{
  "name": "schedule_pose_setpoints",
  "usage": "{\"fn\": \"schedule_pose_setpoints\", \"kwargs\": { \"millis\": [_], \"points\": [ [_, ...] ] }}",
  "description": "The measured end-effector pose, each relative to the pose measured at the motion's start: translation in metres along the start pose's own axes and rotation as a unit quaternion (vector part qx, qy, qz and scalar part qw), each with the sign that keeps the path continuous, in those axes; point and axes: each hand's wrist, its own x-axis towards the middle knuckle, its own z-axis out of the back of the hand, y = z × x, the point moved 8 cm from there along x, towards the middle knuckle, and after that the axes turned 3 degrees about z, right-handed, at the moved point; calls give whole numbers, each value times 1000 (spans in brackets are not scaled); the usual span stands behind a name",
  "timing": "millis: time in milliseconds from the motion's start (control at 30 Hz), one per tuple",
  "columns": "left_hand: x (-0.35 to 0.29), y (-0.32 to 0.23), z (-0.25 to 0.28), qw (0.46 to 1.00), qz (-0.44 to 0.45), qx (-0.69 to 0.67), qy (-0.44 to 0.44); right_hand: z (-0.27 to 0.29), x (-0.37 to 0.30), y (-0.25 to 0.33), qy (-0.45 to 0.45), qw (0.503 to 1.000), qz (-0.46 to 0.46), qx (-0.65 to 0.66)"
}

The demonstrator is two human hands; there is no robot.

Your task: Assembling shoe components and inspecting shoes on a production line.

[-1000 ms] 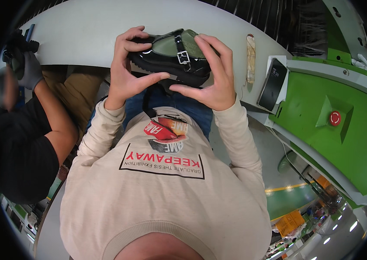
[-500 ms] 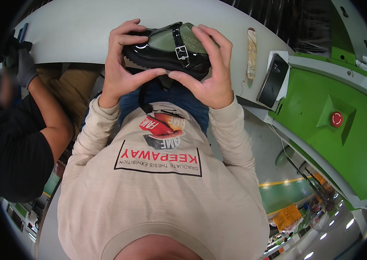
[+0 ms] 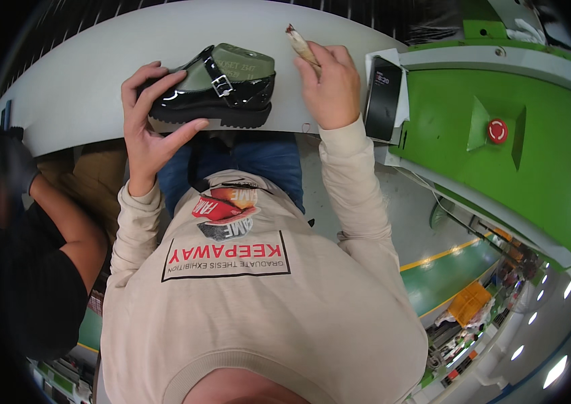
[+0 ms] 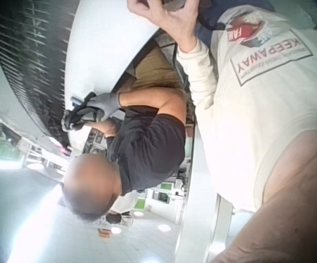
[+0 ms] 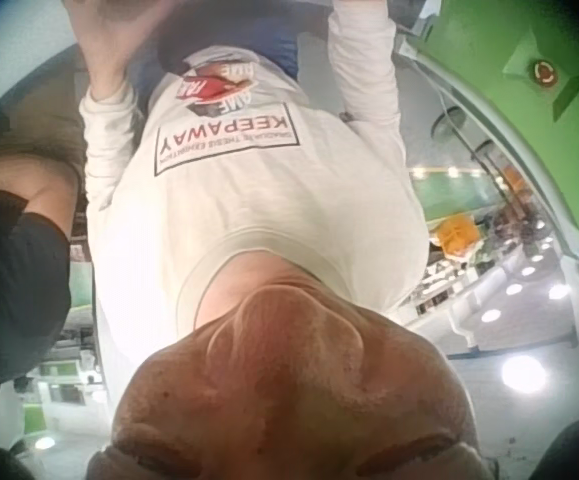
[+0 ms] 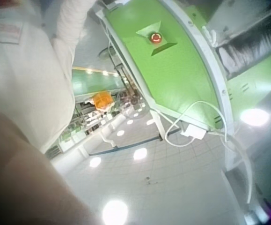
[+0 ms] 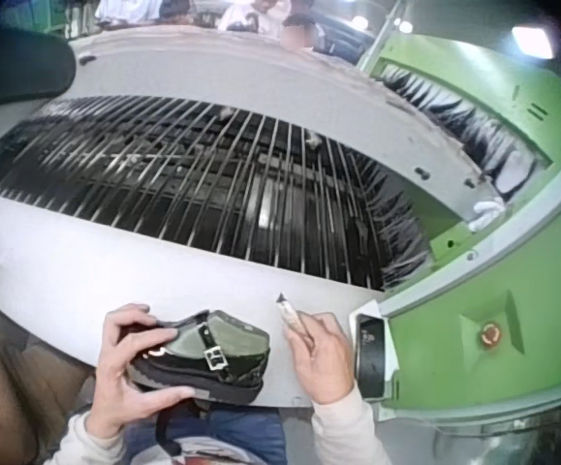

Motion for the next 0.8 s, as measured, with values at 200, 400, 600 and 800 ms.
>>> {"fn": "schedule_pose_setpoints", "kwargs": {
  "millis": [200, 400, 600, 800],
  "points": [
    [0, -3, -2, 1000, 3, 2, 0, 57, 42, 77, -115, 829, -54, 544],
    [2, -2, -3, 1000, 3, 10, -23, 15, 53, 142, -33, 559, -198, 804],
    [3, -1, -2, 998, -20, 21, -50, -17, 41, 158, -43, 578, -188, 793],
    [5, -2, -2, 998, -20, 27, -53, -18, 45, 159, -74, 604, -141, 781]
  ]
}}
